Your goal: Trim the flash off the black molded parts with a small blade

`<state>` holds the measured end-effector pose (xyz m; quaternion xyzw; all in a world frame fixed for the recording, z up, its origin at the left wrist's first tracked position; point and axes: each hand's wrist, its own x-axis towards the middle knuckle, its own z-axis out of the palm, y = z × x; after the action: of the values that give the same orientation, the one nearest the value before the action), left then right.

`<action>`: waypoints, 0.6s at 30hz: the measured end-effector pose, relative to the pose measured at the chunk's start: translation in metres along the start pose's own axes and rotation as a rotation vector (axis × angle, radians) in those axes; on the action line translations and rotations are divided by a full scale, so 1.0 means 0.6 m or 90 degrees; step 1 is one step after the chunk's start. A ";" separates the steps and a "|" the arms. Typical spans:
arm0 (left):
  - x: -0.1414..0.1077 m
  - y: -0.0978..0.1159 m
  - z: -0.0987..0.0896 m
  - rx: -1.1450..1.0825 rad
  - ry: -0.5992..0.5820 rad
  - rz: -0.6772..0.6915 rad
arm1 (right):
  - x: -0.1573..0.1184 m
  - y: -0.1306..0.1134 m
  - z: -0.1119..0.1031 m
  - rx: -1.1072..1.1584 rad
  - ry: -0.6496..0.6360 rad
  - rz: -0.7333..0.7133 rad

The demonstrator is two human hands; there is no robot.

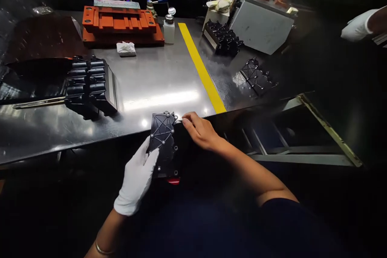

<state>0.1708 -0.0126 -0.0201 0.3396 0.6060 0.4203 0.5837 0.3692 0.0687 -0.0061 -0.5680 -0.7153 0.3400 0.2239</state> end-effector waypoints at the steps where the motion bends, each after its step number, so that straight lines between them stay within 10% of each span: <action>1: -0.007 -0.001 -0.003 0.002 0.017 -0.004 | 0.016 0.001 -0.001 -0.091 0.028 -0.017; 18: -0.016 -0.015 -0.014 0.041 0.029 -0.009 | 0.066 -0.003 0.015 -0.409 0.080 -0.253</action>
<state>0.1643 -0.0259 -0.0248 0.3440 0.6347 0.4042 0.5617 0.3516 0.1043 -0.0137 -0.4791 -0.8666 0.0128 0.1391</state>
